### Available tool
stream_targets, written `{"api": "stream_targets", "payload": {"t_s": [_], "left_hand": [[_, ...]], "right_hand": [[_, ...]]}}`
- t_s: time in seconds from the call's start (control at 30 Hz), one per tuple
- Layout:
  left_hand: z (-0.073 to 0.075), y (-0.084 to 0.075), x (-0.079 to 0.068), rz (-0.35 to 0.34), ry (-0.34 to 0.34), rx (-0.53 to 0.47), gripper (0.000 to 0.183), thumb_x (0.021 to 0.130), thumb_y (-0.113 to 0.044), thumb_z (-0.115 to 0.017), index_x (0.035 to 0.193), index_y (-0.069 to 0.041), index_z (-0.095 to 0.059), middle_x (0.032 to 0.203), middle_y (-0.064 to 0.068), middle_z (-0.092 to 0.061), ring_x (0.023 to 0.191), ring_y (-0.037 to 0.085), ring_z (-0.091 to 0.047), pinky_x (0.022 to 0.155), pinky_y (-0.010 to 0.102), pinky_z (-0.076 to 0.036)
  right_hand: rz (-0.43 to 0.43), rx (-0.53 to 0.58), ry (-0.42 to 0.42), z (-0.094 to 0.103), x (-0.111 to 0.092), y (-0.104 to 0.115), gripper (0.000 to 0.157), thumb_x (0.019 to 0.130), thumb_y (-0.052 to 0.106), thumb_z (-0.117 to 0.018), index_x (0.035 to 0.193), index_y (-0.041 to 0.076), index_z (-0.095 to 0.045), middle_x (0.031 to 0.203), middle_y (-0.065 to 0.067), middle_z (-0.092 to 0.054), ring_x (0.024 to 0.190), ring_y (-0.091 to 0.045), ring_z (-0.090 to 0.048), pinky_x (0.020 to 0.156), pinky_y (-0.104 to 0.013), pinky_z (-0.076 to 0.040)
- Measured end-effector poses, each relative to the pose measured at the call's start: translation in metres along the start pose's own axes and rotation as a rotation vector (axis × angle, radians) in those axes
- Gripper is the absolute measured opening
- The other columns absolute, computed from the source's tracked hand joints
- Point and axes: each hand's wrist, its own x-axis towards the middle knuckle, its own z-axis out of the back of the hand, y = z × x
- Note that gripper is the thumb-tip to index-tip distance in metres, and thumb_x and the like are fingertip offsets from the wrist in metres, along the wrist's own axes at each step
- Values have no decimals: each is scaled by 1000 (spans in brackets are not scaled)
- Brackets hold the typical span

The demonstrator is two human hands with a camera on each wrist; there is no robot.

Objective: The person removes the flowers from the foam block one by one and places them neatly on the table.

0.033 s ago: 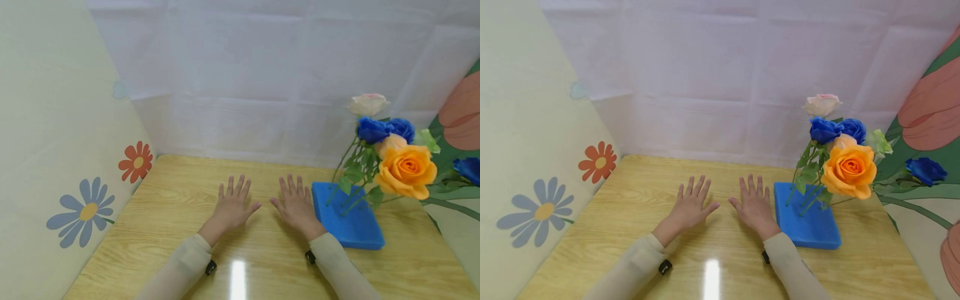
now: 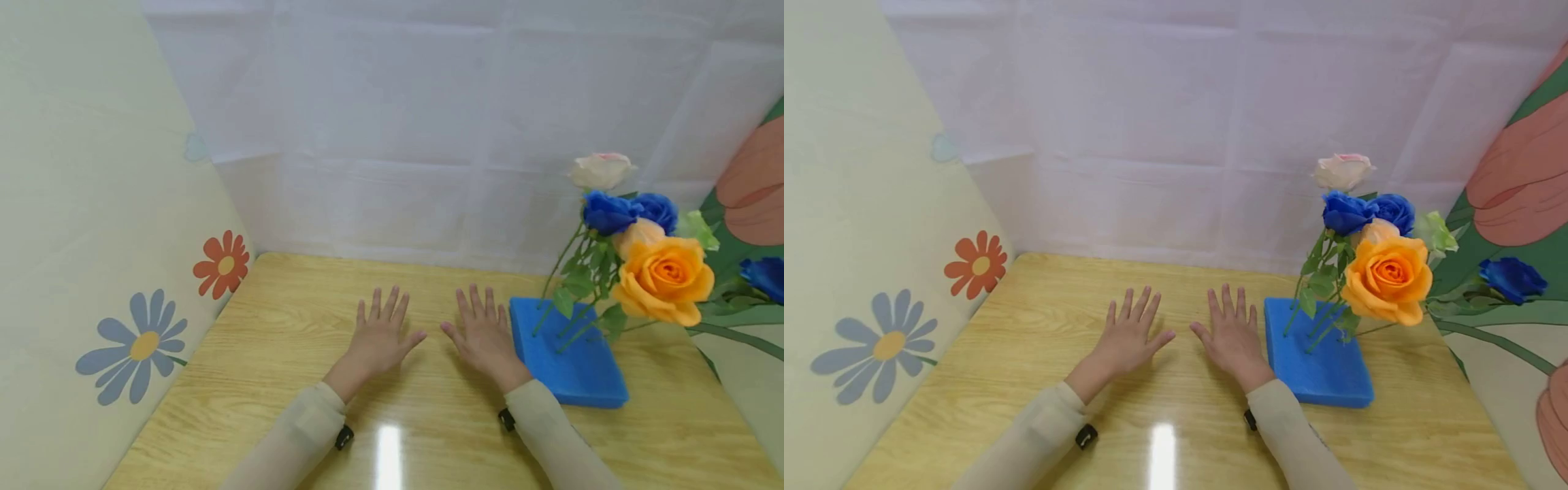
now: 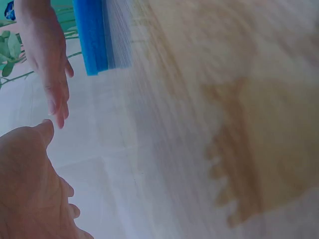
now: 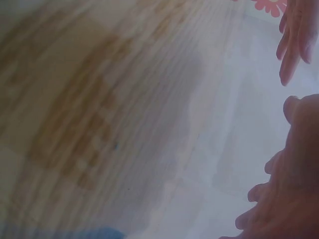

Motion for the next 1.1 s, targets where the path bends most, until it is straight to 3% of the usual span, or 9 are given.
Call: {"api": "stream_targets", "payload": {"t_s": [0.27,0.6,0.83,1.1], "left_hand": [[2,0,1,7,-14,18,86,101,-72,-22,163,-15,-7,170,11,2,154,43,4,121,65,4],[10,-1,1,11,-39,14,84,102,-69,-25,163,-14,-9,170,12,-1,154,44,3,122,65,2],[7,-1,0,14,-46,14,83,103,-67,-29,163,-14,-13,170,13,-5,154,44,0,122,66,0],[6,-7,-2,-1,-48,-14,81,103,-66,-29,164,-15,-12,169,9,1,154,42,4,122,65,2]], "right_hand": [[-3,32,-5,3,1,2,76,106,59,-36,163,14,-14,169,-15,-3,154,-40,6,121,-67,-9],[20,23,-45,4,-5,6,75,105,58,-38,163,15,-18,169,-17,-9,154,-42,1,121,-68,-11],[24,37,-56,6,-11,6,74,105,55,-42,162,13,-21,168,-18,-10,154,-43,0,120,-69,-12],[60,57,-102,12,-21,2,70,106,50,-46,160,10,-28,167,-20,-16,153,-45,-4,119,-70,-15]]}}
